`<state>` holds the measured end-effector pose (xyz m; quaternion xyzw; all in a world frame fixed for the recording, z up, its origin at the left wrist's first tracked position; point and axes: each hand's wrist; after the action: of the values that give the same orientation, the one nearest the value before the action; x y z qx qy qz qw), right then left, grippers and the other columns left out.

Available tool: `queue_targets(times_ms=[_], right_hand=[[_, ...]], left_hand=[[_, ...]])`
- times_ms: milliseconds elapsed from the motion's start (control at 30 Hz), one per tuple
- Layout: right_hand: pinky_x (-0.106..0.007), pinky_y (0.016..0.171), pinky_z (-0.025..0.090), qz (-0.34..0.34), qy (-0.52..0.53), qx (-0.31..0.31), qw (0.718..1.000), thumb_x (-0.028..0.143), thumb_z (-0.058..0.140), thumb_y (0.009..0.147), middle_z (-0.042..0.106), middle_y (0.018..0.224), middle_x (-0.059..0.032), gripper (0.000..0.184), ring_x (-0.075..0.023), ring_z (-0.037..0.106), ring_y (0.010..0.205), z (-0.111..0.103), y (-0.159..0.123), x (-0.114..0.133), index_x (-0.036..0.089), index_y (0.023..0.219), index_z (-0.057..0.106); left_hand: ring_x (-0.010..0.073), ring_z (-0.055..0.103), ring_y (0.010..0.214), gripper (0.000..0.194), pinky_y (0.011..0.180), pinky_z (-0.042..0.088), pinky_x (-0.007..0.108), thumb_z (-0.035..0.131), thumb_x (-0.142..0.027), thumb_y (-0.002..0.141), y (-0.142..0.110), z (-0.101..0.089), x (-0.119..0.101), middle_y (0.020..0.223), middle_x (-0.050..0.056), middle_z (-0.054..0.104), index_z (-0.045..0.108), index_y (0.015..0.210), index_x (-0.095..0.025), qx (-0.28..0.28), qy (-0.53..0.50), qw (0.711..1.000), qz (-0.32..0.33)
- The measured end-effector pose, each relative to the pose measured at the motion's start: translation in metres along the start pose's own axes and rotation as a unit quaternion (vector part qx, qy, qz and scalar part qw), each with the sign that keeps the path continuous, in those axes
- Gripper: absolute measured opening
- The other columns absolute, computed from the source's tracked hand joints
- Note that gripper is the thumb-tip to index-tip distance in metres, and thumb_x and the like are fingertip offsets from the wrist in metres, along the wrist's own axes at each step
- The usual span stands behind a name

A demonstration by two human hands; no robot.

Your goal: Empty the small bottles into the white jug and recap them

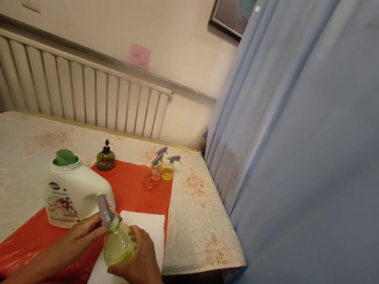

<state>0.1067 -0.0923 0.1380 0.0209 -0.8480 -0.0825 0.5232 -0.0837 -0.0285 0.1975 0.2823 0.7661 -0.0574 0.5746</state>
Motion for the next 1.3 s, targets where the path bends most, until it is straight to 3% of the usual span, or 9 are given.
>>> queue_targets(times_ms=[333,600,967,1167,1300], right_hand=[[-0.039,0.089,0.050,0.019,0.001,-0.001,1.000,0.019,0.088,0.041,0.061,0.117,-0.0065,0.094,-0.0269,0.059,0.103,0.002,-0.001,0.003,0.023,0.128,0.053],[-0.041,0.090,0.049,0.017,-0.015,-0.004,1.000,0.020,0.089,0.040,0.060,0.117,-0.0086,0.098,-0.0274,0.059,0.103,0.005,-0.004,0.001,0.020,0.130,0.051],[-0.043,0.093,0.049,0.024,-0.024,0.005,0.999,0.020,0.090,0.039,0.061,0.118,-0.0093,0.099,-0.0288,0.059,0.105,0.004,-0.005,0.005,0.020,0.130,0.051],[-0.041,0.091,0.050,0.034,-0.013,-0.003,0.999,0.023,0.091,0.036,0.062,0.117,-0.0082,0.100,-0.0284,0.060,0.104,0.004,-0.005,0.008,0.021,0.129,0.053],[-0.037,0.085,0.052,0.035,-0.002,0.007,0.999,0.024,0.090,0.038,0.065,0.110,-0.0039,0.090,-0.0259,0.062,0.097,0.003,-0.006,0.015,0.023,0.123,0.058]], left_hand=[[0.0261,0.061,0.105,0.030,0.094,0.046,0.033,0.055,-0.042,0.089,0.004,-0.001,0.007,0.106,0.003,0.070,0.065,0.110,-0.021,-0.002,-0.066,0.997,-0.029],[0.0223,0.060,0.078,0.025,0.072,0.048,0.029,0.055,-0.043,0.087,0.003,-0.002,-0.008,0.080,0.001,0.065,0.062,0.087,-0.020,-0.008,0.024,1.000,-0.008],[0.0249,0.062,0.090,0.022,0.082,0.048,0.030,0.055,-0.041,0.088,-0.002,-0.005,-0.006,0.087,0.001,0.068,0.064,0.092,-0.021,0.028,0.017,0.999,-0.011],[0.0267,0.059,0.103,0.024,0.088,0.047,0.031,0.055,-0.038,0.089,-0.003,-0.007,0.003,0.098,0.002,0.070,0.065,0.105,-0.024,0.031,0.027,0.999,-0.005],[0.0277,0.058,0.108,0.028,0.094,0.046,0.034,0.053,-0.041,0.090,-0.003,-0.008,0.002,0.107,0.002,0.069,0.065,0.110,-0.025,0.044,0.016,0.999,-0.009]])
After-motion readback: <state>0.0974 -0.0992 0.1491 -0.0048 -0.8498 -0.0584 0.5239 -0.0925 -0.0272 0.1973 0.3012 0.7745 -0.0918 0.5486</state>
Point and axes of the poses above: each hand's wrist, its own y-axis towards the middle knuckle, its own z-axis out of the palm, x = y × z
